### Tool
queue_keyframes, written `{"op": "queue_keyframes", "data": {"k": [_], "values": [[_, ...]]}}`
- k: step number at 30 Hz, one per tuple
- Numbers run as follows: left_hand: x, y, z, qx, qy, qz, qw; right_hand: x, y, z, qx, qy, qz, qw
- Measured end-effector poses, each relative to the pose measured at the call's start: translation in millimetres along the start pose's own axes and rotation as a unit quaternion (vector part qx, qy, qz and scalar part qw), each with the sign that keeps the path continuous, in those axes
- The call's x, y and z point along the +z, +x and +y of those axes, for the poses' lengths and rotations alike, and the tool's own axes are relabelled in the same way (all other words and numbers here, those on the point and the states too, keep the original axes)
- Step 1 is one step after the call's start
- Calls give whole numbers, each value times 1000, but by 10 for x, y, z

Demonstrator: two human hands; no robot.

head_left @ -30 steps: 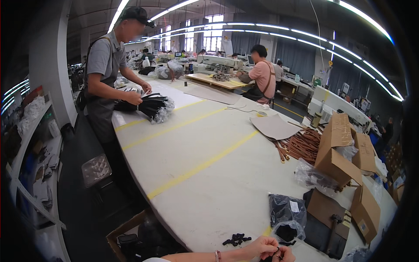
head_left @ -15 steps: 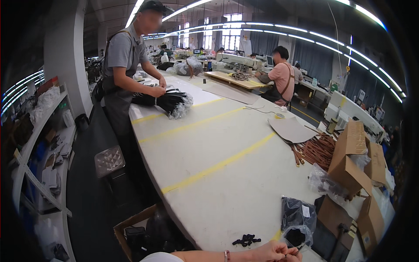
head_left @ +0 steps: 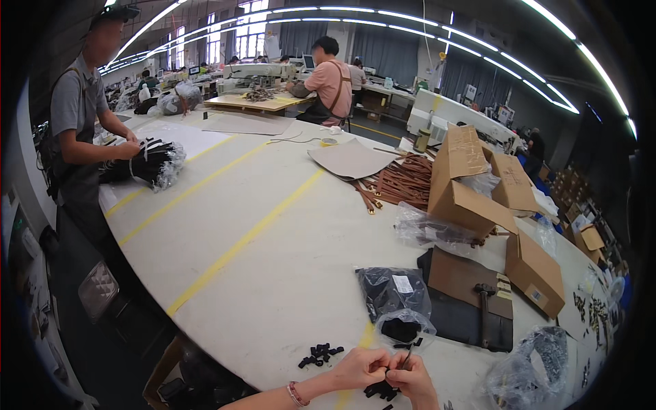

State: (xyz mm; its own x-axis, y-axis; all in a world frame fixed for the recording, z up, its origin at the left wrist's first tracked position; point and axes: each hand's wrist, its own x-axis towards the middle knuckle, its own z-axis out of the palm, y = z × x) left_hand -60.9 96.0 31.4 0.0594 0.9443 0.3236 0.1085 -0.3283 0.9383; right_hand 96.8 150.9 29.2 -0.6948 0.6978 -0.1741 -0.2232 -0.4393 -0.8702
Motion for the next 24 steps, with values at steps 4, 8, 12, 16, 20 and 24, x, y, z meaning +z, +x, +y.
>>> {"op": "queue_keyframes", "data": {"k": [4,8,12,16,20,24], "values": [[-36,-8,30,-13,11,-12,1000,-2,-8,-17,44,-9,0,999],[-48,-9,45,-23,35,-34,999,3,-14,-1,48,-28,3,998],[45,-43,-106,123,192,52,972,38,7,74,-69,-201,62,975],[160,-91,-158,157,300,66,939,-32,37,232,-157,-356,113,914],[209,-95,-232,160,272,80,945,123,25,140,-305,-516,149,787],[192,-33,-238,84,157,76,981,155,-51,20,-172,-397,114,894]]}}
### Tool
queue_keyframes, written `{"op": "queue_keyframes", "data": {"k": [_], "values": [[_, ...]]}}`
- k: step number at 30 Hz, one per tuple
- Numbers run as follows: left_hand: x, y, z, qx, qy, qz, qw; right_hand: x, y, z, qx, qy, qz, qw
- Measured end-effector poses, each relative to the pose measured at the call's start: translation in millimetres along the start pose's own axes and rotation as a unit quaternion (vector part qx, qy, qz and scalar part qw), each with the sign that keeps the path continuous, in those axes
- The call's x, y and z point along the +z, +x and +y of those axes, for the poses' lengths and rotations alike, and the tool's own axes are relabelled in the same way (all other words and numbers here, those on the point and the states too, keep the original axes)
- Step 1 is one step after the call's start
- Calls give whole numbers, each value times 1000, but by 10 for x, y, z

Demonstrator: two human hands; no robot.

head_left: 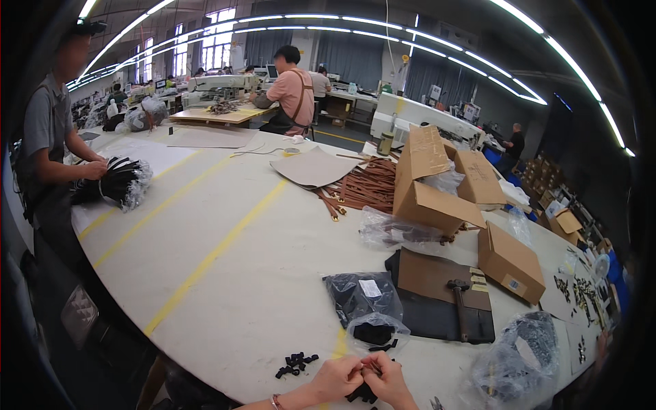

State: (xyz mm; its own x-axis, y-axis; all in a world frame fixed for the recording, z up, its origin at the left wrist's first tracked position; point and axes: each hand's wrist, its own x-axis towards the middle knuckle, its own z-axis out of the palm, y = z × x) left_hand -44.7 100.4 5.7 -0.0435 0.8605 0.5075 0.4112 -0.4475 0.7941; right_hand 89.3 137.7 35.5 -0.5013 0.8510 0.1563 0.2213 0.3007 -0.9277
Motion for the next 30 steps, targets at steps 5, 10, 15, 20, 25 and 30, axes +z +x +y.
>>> {"op": "queue_keyframes", "data": {"k": [5,10,15,20,25,30], "values": [[-221,85,124,-284,-380,56,879,-8,59,-91,32,15,-96,995],[-251,137,55,-328,-512,20,794,-77,37,12,4,-16,-85,996],[-295,128,9,-354,-588,15,727,-25,57,15,31,2,-105,994],[-318,176,8,-367,-632,-5,682,-16,21,8,-32,-49,-27,998],[-351,176,-21,-376,-650,-64,657,-19,112,19,-68,-56,-44,995],[-347,144,-60,-359,-659,-46,659,-14,70,13,36,26,-68,997]]}}
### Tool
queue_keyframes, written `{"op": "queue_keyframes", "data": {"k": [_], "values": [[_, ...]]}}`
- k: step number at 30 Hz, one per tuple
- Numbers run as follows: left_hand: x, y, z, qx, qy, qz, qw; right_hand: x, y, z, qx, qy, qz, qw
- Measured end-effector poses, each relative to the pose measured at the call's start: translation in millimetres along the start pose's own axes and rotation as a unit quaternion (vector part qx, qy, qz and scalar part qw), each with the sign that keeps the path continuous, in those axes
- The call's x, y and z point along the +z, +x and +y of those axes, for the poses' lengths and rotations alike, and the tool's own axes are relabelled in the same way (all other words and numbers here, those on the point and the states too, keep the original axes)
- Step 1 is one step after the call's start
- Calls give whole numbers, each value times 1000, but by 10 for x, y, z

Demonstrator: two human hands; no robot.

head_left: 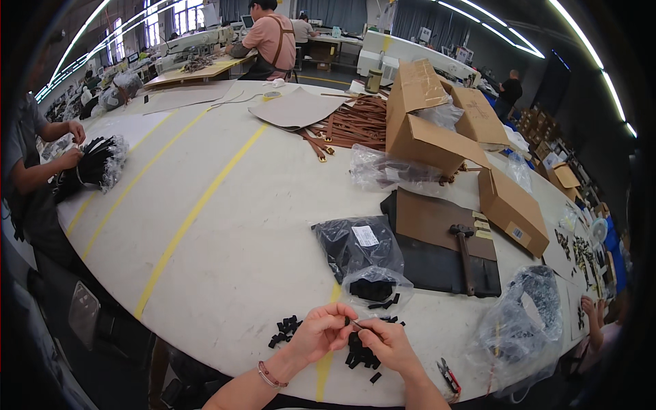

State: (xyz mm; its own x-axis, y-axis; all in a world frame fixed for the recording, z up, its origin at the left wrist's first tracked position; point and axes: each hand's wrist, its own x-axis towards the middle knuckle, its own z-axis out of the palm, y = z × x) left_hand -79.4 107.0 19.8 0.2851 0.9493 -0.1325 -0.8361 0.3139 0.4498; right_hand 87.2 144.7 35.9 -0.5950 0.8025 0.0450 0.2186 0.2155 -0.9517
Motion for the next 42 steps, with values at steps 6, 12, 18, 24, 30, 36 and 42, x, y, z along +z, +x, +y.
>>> {"op": "queue_keyframes", "data": {"k": [6,12,18,24,30,36,42], "values": [[18,-18,-6,7,-6,-6,1000,-20,-24,-21,17,2,-4,1000],[11,-33,17,-25,4,4,1000,-65,-33,-20,20,21,-59,998],[3,-28,49,-79,2,-5,997,-135,4,-54,40,42,-125,990],[9,-18,57,-112,0,6,994,-175,14,-92,60,44,-148,986],[56,-12,13,-41,106,61,992,-124,-14,5,-69,-103,-49,991],[104,-1,-240,313,502,143,794,2,-14,-102,-129,-287,80,946],[138,-51,-301,442,594,8,672,17,29,37,-182,-267,172,930]]}}
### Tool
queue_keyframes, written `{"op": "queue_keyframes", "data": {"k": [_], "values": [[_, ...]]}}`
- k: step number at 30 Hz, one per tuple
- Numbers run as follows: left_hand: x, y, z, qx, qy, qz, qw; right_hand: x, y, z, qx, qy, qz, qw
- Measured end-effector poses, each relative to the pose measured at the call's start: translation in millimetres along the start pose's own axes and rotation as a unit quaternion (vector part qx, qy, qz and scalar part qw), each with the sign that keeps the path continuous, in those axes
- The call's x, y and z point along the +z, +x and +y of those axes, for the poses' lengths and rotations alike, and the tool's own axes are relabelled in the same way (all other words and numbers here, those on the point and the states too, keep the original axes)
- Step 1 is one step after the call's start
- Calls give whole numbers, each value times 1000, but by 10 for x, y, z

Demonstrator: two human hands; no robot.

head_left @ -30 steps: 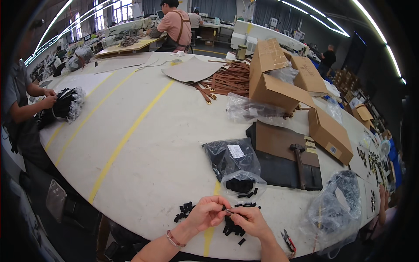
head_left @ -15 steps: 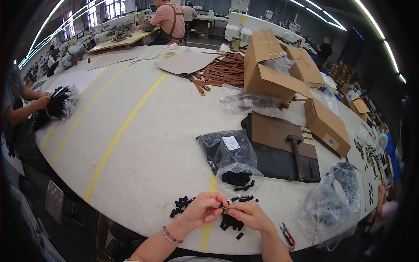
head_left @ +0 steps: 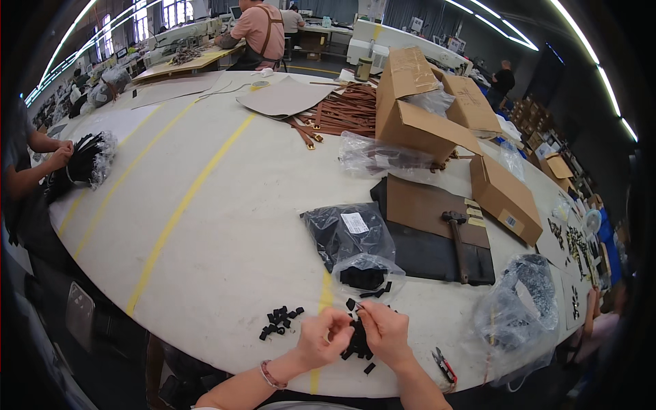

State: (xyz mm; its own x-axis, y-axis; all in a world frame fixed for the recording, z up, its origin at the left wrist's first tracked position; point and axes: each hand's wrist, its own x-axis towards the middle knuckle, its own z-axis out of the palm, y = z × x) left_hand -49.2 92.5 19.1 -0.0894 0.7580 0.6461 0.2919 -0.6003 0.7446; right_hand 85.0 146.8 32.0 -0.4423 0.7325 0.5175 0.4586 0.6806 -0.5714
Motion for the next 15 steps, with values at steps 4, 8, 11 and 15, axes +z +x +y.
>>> {"op": "queue_keyframes", "data": {"k": [4,8,11,15], "values": [[-149,93,-161,-424,-512,-7,748,16,8,-10,-49,-22,18,998],[-163,111,-179,-453,-623,-45,636,-2,19,-44,-76,-78,14,994],[-126,121,-136,-449,-647,-13,616,27,-35,-25,-76,-45,17,996],[-158,121,-43,-440,-612,18,657,106,-48,-11,-51,54,42,996]]}}
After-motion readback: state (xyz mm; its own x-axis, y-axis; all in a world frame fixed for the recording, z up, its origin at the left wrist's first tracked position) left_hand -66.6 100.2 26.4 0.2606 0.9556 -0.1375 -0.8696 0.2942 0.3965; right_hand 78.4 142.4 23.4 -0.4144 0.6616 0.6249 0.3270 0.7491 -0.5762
